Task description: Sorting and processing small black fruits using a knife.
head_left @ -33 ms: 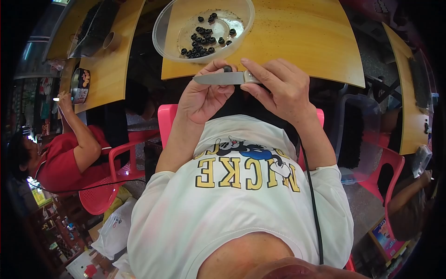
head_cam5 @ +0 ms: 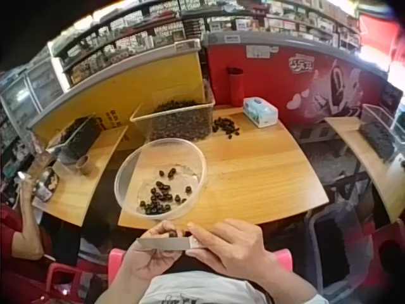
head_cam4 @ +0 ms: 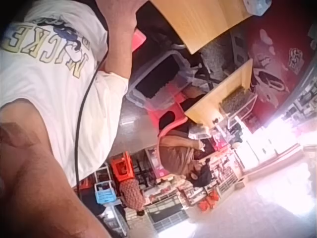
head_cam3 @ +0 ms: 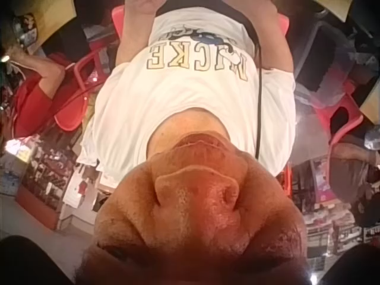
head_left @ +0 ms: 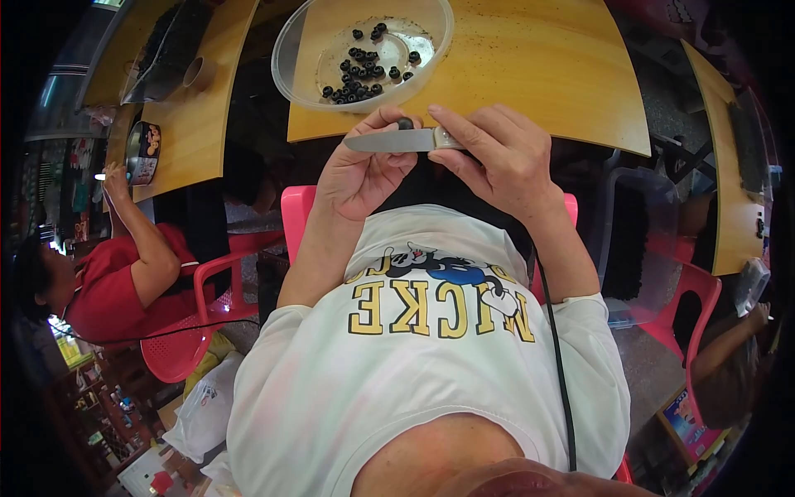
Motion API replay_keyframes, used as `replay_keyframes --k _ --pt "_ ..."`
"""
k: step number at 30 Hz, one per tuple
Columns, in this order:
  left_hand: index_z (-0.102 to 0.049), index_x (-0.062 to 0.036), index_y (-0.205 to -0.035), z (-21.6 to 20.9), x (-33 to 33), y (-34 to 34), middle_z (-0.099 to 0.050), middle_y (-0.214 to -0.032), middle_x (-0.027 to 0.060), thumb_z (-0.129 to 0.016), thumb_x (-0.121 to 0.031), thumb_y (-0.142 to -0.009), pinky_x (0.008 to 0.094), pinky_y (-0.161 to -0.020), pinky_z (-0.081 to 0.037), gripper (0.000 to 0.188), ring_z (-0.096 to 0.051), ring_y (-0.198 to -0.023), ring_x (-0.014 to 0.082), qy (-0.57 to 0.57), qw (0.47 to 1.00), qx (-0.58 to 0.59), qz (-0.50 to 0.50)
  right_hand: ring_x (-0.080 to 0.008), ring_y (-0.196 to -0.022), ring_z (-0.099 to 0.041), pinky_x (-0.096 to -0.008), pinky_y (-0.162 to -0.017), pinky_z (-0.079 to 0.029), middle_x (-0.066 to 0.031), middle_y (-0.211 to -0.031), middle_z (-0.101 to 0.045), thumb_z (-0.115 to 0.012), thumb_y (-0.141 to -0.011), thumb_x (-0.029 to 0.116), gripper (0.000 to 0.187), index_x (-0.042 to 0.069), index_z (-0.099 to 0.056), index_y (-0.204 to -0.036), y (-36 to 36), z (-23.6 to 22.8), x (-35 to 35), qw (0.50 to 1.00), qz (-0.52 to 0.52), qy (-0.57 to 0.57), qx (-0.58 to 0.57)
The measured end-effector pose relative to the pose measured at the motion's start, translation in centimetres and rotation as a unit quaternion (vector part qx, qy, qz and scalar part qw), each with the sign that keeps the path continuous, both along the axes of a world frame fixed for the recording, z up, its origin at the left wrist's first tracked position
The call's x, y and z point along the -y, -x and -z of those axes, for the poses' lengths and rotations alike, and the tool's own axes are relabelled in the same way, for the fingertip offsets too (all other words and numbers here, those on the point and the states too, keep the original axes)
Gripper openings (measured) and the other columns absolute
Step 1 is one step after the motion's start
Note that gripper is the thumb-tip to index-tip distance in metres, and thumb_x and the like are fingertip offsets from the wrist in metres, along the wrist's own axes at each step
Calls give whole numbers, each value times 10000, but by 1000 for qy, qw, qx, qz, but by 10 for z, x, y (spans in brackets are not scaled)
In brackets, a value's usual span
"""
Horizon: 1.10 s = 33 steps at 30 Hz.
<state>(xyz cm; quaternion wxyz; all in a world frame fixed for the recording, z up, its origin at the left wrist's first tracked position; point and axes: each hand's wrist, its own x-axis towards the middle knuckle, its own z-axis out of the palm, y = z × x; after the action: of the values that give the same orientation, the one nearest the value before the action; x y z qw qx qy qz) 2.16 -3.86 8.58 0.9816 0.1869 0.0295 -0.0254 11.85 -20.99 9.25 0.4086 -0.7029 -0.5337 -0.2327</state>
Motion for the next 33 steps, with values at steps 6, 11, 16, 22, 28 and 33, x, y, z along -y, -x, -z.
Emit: replay_keyframes --k 6,11,16,22,28,33 --pt "-525 28 -1074 2 -1 5 -561 -927 145 -519 9 -858 210 -614 -422 217 -492 -711 125 -10 1000 -5 -9 -172 -550 -506 -275 -509 -415 -61 -670 -556 -691 -756 169 281 74 -660 -1018 -30 11 7 992 118 23 -24" --pt "-519 39 -1089 -5 -4 5 -516 -985 138 -506 16 -867 219 -620 -425 223 -481 -761 130 22 999 -31 4 -90 -620 -492 -225 -551 -389 -35 -708 -576 -614 -854 153 232 26 -647 -1045 -37 14 14 967 109 -95 -209" --pt "-509 73 -1053 -22 -14 1 -503 -1005 156 -480 -24 -901 207 -595 -450 183 -497 -803 157 78 995 -55 2 -54 -646 -444 -192 -571 -348 7 -694 -525 -574 -891 181 248 26 -641 -1072 -43 23 11 950 94 -117 -273" --pt "-518 89 -1004 -48 -67 -60 -530 -1006 174 -494 -58 -902 180 -527 -484 181 -541 -783 170 -126 991 -50 -10 -48 -624 -402 -181 -562 -323 25 -671 -468 -564 -898 197 254 41 -643 -1082 -46 22 14 939 106 -122 -305" --pt "-593 56 -951 -32 -91 -137 -556 -766 51 -613 -108 -840 149 -450 -385 199 -504 -614 92 -423 893 -104 108 -58 -621 -410 -193 -562 -332 14 -662 -474 -574 -891 185 249 10 -642 -1056 -43 23 11 951 100 -106 -271" --pt "-680 -15 -801 -15 -72 -147 -567 -583 31 -701 -115 -731 236 -444 -367 124 -483 -499 88 -822 559 -70 80 -97 -609 -461 -216 -563 -373 -44 -679 -531 -589 -878 190 253 -5 -642 -1030 -43 20 10 955 109 -86 -263"
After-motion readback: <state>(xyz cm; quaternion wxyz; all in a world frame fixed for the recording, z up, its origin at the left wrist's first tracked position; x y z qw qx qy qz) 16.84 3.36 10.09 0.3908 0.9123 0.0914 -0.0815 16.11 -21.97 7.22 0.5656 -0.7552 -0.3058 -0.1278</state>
